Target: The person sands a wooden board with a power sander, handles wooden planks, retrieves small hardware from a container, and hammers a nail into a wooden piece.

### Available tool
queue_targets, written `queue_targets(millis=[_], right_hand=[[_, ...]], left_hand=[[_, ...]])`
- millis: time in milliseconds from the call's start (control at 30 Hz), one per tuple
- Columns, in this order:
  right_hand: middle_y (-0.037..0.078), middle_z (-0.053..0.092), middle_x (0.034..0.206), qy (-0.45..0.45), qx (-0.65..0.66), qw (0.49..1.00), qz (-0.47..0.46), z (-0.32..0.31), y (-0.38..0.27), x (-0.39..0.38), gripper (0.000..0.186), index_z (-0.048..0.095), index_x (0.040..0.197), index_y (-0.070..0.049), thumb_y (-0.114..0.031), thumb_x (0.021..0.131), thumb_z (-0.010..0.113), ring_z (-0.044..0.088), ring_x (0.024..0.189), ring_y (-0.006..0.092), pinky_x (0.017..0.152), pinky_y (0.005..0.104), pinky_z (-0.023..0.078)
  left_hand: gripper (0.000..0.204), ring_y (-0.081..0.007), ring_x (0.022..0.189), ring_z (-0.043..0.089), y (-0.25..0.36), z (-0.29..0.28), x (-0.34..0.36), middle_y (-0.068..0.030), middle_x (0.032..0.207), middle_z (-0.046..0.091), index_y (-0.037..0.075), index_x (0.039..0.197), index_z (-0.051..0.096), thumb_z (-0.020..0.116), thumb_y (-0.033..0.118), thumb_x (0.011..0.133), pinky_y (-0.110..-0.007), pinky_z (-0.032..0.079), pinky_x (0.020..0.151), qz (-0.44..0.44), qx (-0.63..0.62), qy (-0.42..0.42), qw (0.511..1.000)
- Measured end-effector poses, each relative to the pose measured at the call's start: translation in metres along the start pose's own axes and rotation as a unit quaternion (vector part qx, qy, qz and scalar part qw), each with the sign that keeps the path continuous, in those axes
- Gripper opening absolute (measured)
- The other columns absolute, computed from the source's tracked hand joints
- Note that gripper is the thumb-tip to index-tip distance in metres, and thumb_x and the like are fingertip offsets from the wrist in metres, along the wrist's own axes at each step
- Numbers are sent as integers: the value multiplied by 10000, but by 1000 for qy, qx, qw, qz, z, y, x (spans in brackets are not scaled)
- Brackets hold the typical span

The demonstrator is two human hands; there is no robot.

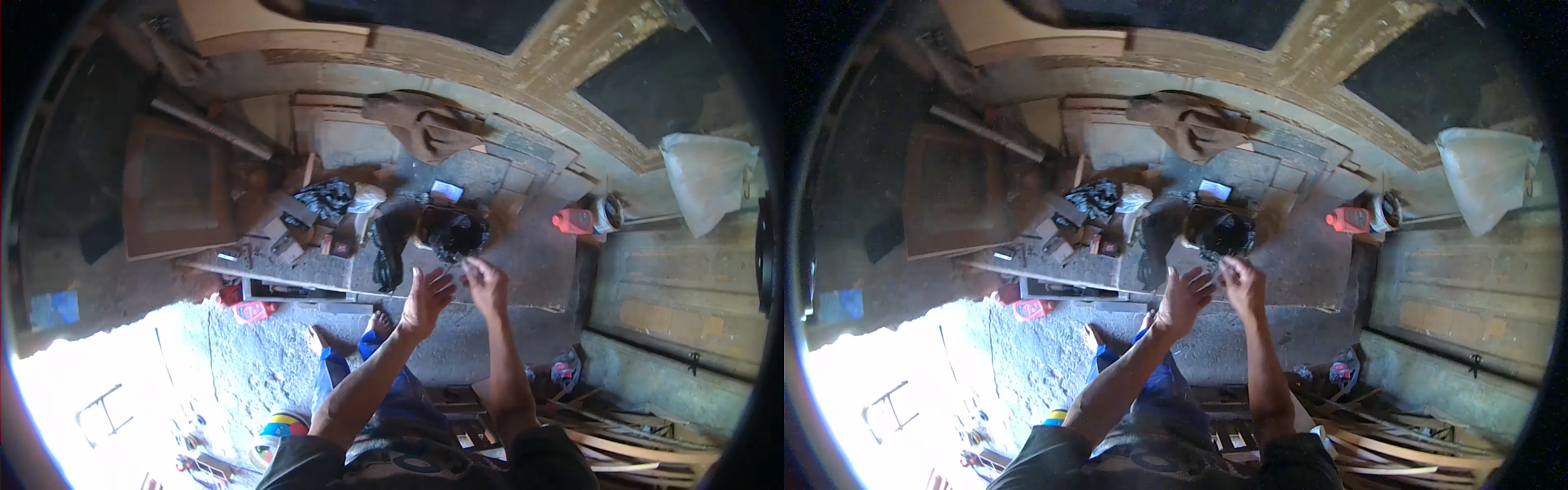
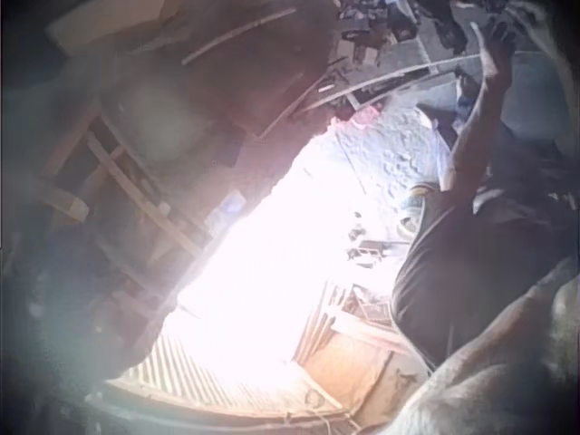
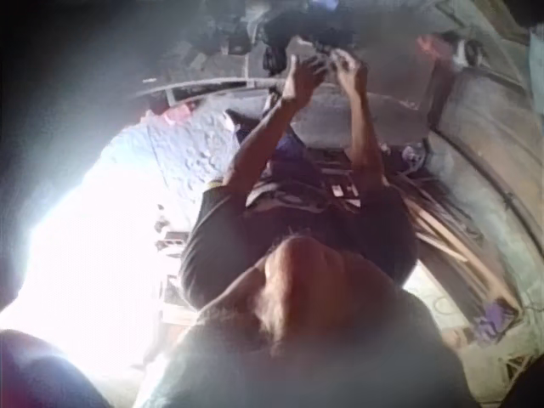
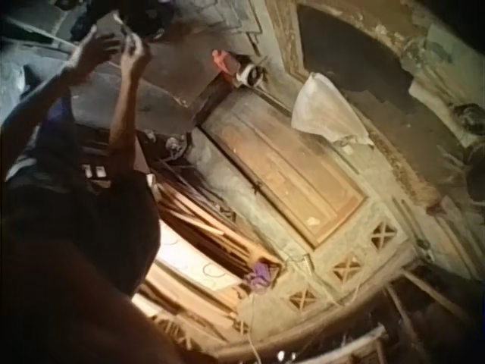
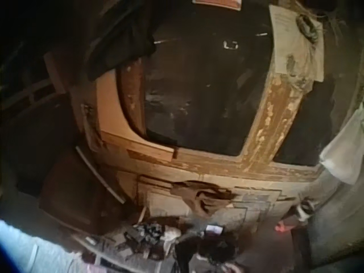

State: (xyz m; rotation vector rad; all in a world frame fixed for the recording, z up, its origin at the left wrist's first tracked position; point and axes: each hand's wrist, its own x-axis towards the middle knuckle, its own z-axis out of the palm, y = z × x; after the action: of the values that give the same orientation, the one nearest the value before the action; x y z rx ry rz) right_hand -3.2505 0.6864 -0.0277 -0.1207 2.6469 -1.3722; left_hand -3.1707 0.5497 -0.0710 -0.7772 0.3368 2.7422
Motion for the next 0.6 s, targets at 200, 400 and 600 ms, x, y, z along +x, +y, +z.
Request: queue_targets(millis=[200,400,600], right_hand=[[191,677,1069,-87,-133,958,-239,57,-124,-76,331,642,1188,-70,8,867,636,674,978,356,830,408,548],[131,698,1064,-94,60,977,-183,121,-187,-108,226,633,1139,-42,-60,914,657,699,972,232,830,341,551],[110,703,1031,-164,181,965,-99,197,-232,-139,239,657,1135,-35,-106,909,691,689,891,176,757,303,556]], left_hand=[[525,-294,968,638,70,4,-41,-144,1040,665,39,1126,599,527,533,961,-429,514,864,107,-202,-131,965],[365,-295,934,649,149,-4,-125,-116,1045,681,76,1080,592,403,386,1040,-430,504,896,184,-234,-175,938],[354,-305,1184,595,202,-55,-203,-140,1290,627,47,1182,616,458,321,1023,-445,453,1023,260,-272,-217,901]])
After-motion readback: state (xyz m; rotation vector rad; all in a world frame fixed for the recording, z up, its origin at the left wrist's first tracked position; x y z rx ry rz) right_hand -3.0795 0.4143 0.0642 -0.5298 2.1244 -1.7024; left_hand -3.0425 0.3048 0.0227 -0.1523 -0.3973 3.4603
